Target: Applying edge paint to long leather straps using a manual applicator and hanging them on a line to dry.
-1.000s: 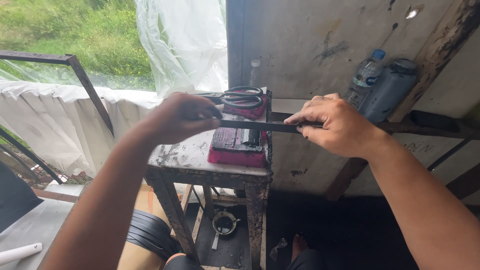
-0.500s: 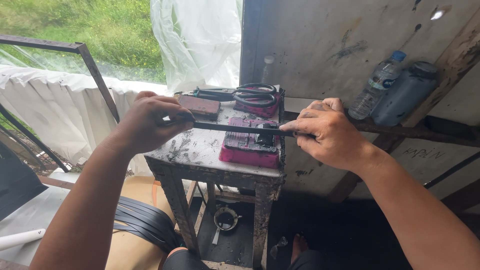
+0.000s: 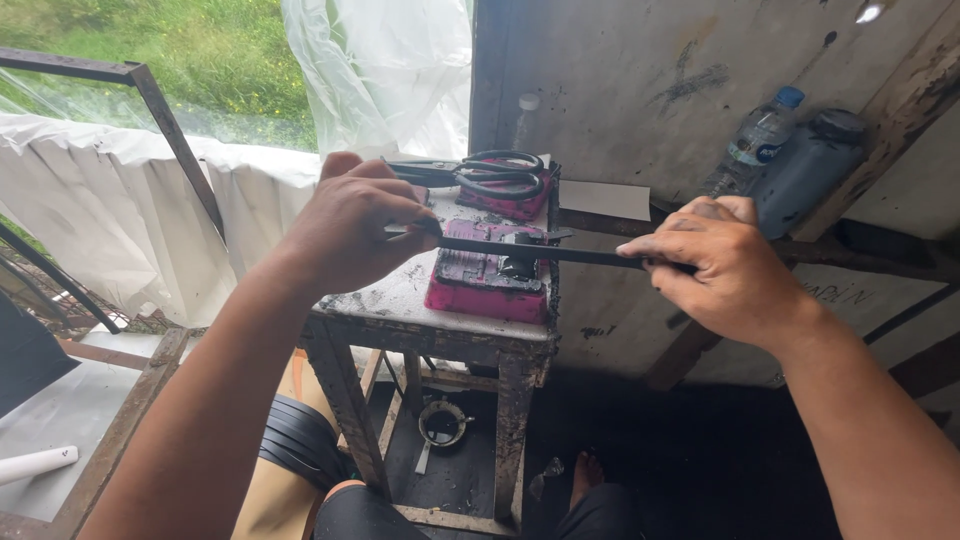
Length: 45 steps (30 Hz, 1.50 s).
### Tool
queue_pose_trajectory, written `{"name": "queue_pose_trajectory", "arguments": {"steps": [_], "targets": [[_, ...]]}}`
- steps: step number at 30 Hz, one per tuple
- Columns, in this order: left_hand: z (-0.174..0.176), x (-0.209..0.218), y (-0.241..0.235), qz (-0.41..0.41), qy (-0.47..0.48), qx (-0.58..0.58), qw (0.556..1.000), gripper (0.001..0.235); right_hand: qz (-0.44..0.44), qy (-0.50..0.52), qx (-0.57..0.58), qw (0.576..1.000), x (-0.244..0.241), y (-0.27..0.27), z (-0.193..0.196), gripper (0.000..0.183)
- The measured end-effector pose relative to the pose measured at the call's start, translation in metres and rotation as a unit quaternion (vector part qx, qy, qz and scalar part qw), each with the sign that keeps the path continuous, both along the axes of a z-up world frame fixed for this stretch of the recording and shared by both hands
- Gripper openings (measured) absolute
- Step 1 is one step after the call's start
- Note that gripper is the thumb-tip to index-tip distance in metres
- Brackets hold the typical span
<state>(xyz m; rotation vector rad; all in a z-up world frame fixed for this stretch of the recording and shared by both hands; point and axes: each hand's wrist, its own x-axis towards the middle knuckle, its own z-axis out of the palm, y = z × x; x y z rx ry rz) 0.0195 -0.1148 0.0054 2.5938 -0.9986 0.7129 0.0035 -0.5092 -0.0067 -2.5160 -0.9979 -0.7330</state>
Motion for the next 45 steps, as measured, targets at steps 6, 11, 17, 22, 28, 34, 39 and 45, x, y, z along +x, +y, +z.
{"name": "queue_pose_trajectory", "arguments": {"steps": [6, 11, 17, 22, 28, 34, 39, 45], "targets": [[0.001, 0.007, -0.035, -0.041, -0.027, 0.004, 0.999, 0.018, -0.043, -0.011, 0.006, 0.999, -0.015, -0.031, 0.001, 0.029], [0.004, 0.009, -0.06, -0.065, -0.003, 0.001, 0.998, 0.011, -0.086, 0.002, 0.013, 0.996, -0.021, -0.058, -0.005, 0.031], [0.015, 0.008, -0.08, -0.043, 0.026, 0.047, 0.998, 0.017, -0.103, 0.027, 0.016, 0.994, -0.016, -0.08, -0.015, 0.033], [0.029, 0.003, -0.084, -0.038, 0.091, 0.035, 0.995, 0.029, -0.127, 0.195, 0.056, 0.971, -0.022, -0.076, 0.006, 0.03], [0.038, -0.002, -0.087, -0.089, 0.119, -0.019, 0.989, 0.024, -0.16, 0.395, 0.123, 0.896, -0.012, -0.078, 0.001, 0.034], [0.034, -0.001, -0.1, -0.149, 0.097, -0.054, 0.983, 0.022, 0.067, 0.456, 0.236, 0.855, 0.011, -0.078, -0.017, 0.043], [0.039, -0.016, -0.114, -0.136, 0.129, -0.072, 0.98, 0.016, 0.204, 0.376, 0.277, 0.861, 0.0, -0.032, 0.004, 0.042], [0.048, -0.033, -0.107, -0.132, 0.173, -0.094, 0.971, 0.016, 0.179, 0.333, 0.251, 0.891, -0.001, -0.007, 0.028, 0.027]]}}
